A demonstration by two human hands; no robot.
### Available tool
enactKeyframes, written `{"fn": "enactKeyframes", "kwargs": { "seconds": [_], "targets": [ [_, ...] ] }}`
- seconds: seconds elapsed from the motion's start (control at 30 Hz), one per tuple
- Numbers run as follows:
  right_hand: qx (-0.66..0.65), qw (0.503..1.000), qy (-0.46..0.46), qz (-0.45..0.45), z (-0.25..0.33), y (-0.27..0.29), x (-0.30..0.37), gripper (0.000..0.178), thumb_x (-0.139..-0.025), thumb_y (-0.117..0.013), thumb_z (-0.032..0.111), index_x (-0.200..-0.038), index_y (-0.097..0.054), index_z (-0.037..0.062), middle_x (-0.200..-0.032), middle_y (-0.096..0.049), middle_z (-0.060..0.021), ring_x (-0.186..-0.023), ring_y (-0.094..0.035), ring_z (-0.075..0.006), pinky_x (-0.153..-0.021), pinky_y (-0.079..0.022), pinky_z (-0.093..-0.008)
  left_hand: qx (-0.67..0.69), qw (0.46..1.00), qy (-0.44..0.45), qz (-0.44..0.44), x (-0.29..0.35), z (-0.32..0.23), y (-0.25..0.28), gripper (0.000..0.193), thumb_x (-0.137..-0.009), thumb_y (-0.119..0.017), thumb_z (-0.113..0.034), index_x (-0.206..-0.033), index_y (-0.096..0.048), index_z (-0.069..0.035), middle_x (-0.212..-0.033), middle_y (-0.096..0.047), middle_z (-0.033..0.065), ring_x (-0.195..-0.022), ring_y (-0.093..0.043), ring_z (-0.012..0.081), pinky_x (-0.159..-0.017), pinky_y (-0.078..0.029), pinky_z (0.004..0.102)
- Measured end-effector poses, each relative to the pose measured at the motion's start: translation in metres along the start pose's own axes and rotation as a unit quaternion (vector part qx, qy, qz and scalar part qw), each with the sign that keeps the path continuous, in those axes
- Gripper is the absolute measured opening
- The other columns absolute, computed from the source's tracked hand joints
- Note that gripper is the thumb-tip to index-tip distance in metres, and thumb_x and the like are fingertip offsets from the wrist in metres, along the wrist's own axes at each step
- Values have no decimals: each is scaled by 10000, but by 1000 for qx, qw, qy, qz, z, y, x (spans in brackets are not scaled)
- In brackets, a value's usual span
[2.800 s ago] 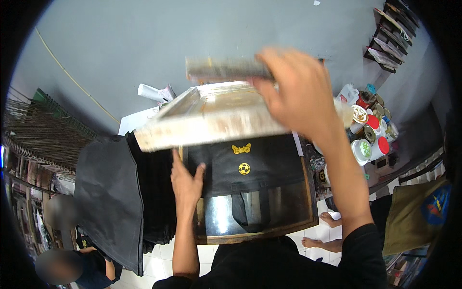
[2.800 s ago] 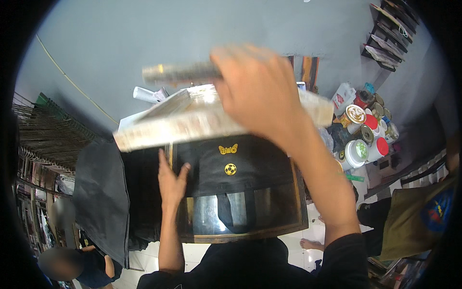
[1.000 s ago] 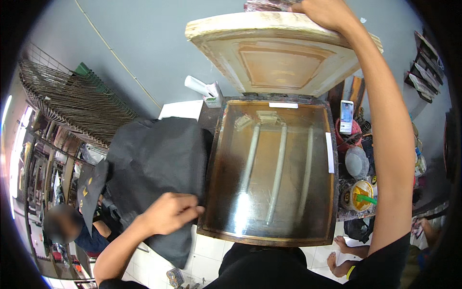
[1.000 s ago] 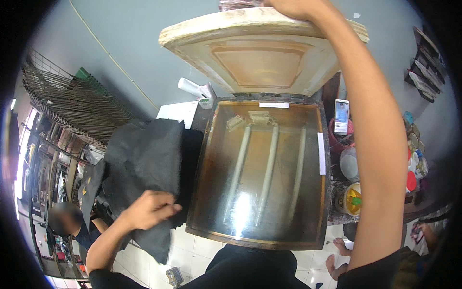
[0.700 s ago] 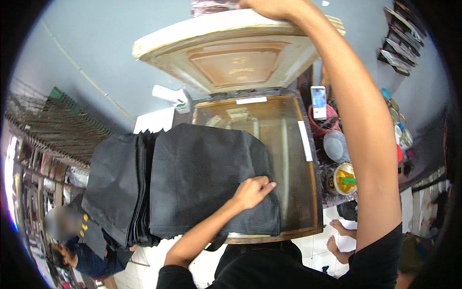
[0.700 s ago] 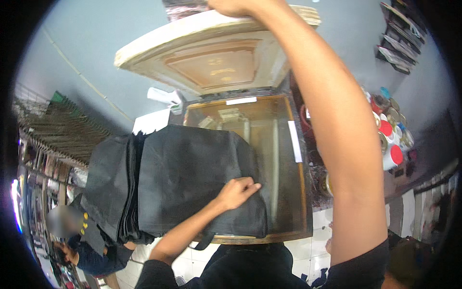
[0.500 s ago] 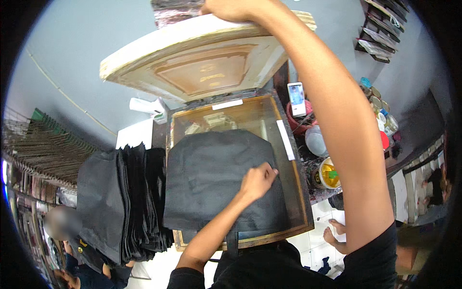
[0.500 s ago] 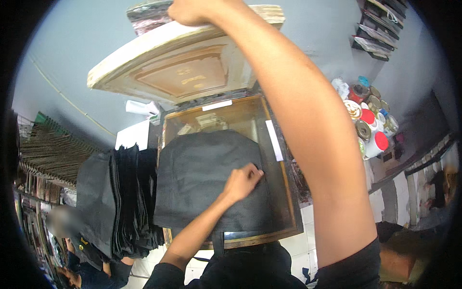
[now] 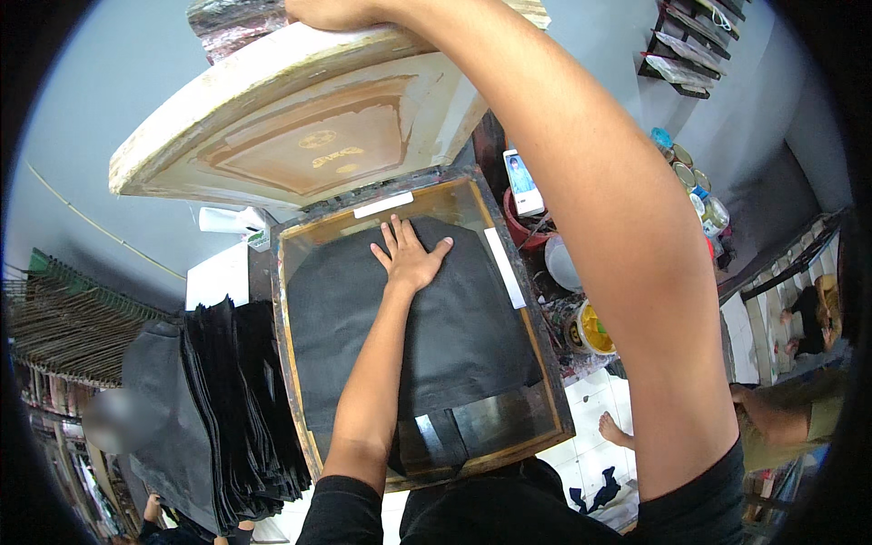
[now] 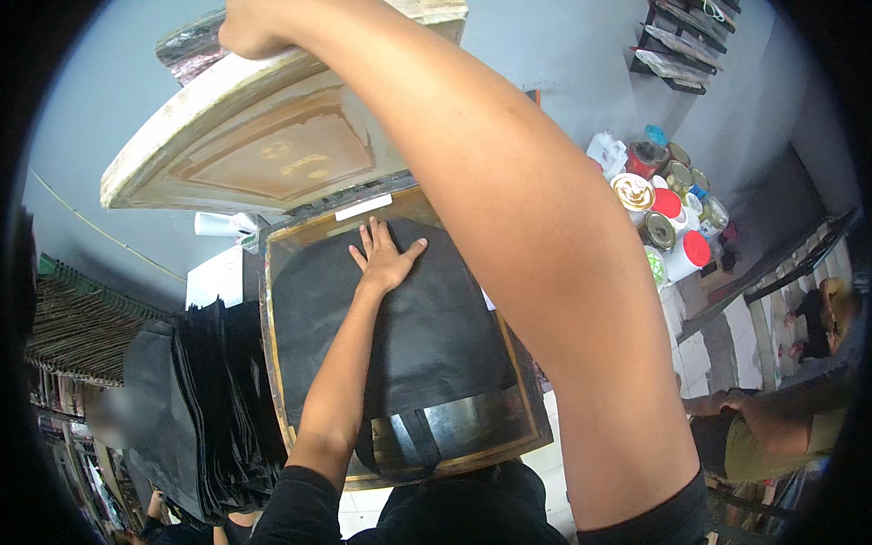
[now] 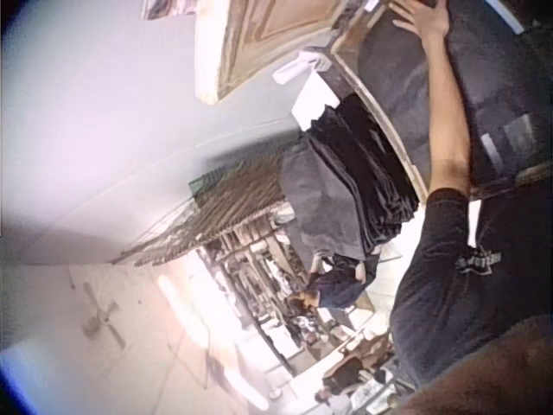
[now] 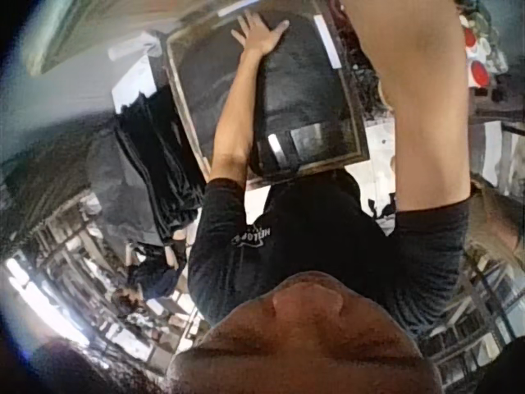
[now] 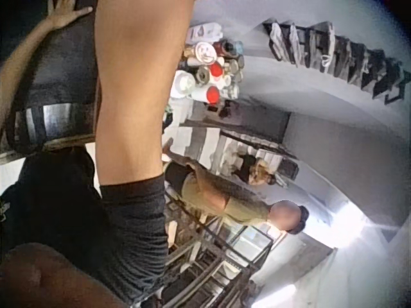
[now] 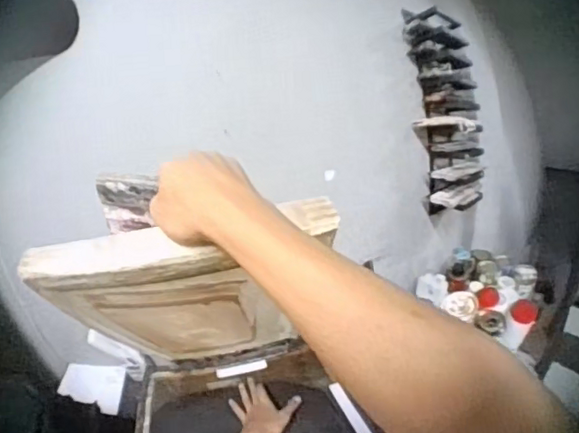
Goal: The person applies yellow ink to a stencil frame with a squeegee, presses it onto black bags one by one, and lifts the frame to reveal the printed design.
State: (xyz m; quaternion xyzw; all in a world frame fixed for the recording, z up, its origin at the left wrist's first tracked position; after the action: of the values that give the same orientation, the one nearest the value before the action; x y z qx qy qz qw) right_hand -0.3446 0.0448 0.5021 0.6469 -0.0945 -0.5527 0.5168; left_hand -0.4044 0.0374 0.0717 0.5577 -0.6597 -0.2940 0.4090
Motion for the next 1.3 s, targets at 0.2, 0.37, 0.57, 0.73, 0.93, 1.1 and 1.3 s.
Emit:
{"fn": "enactKeyframes", "kwargs": {
  "seconds": [0.2,0.37,0.57,0.73,0.93,1.1,1.3],
  "targets": [
    [20,999,-25,4,2,11,3,328,-887,-598,218,-1020,-774,-25,-1119,-711,-286,-1077,-692,-425,-927,-551,-463,-4,999,-19,-29,-12,-4,1,1059,-897,-629,-637,-1630,-197,-6,-1724,11,212,-1594,105,344,-1258,37,582],
    [-11,999,22,24,4,12,4,331,-894,-604,215,-1059,-773,-16,-1138,-714,-277,-1092,-696,-407,-937,-553,-453,-14,940,-325,-106,108,-64,-4,490,-811,-783,-439,-930,-645,15,-1007,-586,198,-1004,-587,396,-874,-480,494],
    [14,1000,-10,7,-5,10,-1,324,-894,-605,196,-1068,-773,-20,-1147,-716,-273,-1107,-695,-397,-944,-551,-443,-78,947,-309,-42,171,-99,-87,430,-854,-706,-415,-878,-710,14,-891,-657,172,-768,-687,341,-708,-557,439],
    [-30,999,27,19,5,5,0,321,-898,-607,192,-1064,-771,-29,-1148,-717,-272,-1102,-696,-396,-942,-548,-442,-8,981,-192,-20,155,-83,-76,321,-868,-618,-258,-781,-720,34,-855,-712,208,-736,-727,394,-676,-589,494],
    [-23,999,13,26,4,13,7,323,-896,-611,190,-1065,-767,-37,-1135,-713,-288,-1092,-698,-400,-937,-548,-446,111,973,-202,-4,145,-95,-61,326,-877,-617,-268,-800,-723,30,-861,-701,245,-774,-713,441,-719,-583,522],
    [-18,1000,20,8,-3,8,3,323,-890,-618,195,-1058,-769,-37,-1139,-711,-286,-1089,-698,-406,-933,-550,-451,85,977,-196,8,137,-99,-60,375,-900,-649,-332,-768,-676,18,-864,-711,245,-756,-710,448,-691,-569,524],
    [-62,997,40,17,18,-4,1,323,-895,-615,204,-1044,-772,-36,-1132,-711,-287,-1092,-697,-407,-936,-549,-448,-24,985,-90,-142,45,-6,24,599,-916,-664,-527,-1273,-592,-51,-1427,-479,327,-1372,-426,459,-1114,-348,572]
  ]
}}
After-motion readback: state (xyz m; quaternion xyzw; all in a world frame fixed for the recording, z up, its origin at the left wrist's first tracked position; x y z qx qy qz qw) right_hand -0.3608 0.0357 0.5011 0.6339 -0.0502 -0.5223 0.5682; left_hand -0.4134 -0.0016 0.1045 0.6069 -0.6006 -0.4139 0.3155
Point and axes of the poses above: each hand's wrist, its own x-axis away from the middle knuckle, its own y-axis out of the back of the hand, z = x × y, the point moved 5 cm from there along -x, towards the middle knuckle
